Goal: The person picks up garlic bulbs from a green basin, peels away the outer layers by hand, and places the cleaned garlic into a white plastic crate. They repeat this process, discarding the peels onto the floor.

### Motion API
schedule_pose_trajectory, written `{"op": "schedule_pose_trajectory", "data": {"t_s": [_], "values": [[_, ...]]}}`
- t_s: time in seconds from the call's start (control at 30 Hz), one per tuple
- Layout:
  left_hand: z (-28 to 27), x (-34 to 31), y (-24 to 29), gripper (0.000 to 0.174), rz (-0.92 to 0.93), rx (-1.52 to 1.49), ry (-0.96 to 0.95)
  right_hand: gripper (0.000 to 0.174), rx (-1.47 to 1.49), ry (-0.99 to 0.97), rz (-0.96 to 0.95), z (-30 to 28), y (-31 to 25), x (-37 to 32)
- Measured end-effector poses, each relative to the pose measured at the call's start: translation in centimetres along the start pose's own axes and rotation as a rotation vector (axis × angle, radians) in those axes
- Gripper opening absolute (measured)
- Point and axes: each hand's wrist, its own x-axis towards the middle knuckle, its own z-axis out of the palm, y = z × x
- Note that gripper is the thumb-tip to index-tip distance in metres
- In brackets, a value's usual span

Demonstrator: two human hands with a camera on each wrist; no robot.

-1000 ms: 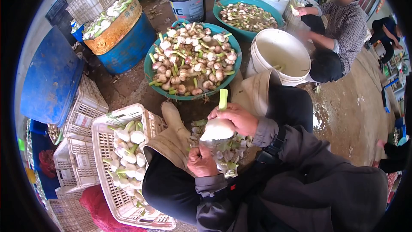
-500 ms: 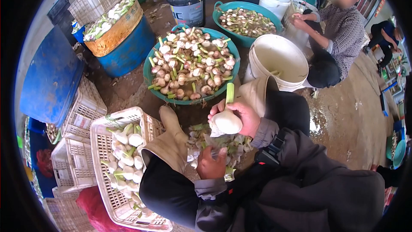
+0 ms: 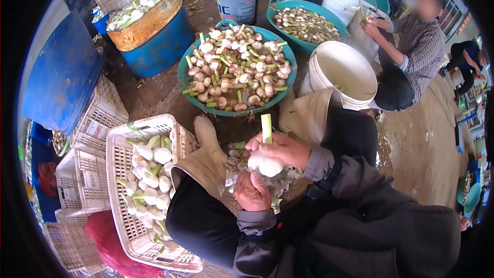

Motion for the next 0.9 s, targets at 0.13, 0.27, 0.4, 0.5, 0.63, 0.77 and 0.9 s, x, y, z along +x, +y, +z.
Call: {"op": "schedule_pose_trajectory", "data": {"t_s": [0.13, 0.27, 0.4, 0.5, 0.63, 0.77, 0.9], "values": [[-0.1, -0.5, -0.5, 0.031, -0.069, 0.136, 0.04, 0.02, -0.179, 0.056, 0.193, -0.9, 2.4, 0.4], [0.7, -1.4, -1.4, 0.035, -0.483, -0.126, 0.1, 0.028, 0.815, 0.153, -0.009, -1.4, 1.8, 0.9], [2.1, -2.8, -2.5, 0.038, -0.387, -0.114, -0.087, 0.027, 0.874, 0.103, 0.089, -1.8, 0.2, 1.5], [2.3, -3.0, -1.8, 0.034, -0.24, 0.315, -0.299, 0.027, 0.881, 0.055, 0.11, -2.1, 0.0, 1.5], [2.8, -3.5, -2.4, 0.024, -0.113, 0.381, -0.383, 0.035, 0.731, -0.017, 0.127, -2.3, 0.7, 2.0], [2.9, -4.3, -2.6, 0.018, -0.285, 0.321, -0.483, 0.038, 0.533, 0.096, 0.402, -1.8, 1.7, 3.4], [3.1, -4.8, -2.3, 0.022, -0.323, 0.341, -0.559, 0.037, 0.349, 0.085, 0.374, 2.1, 0.3, 5.5]]}}
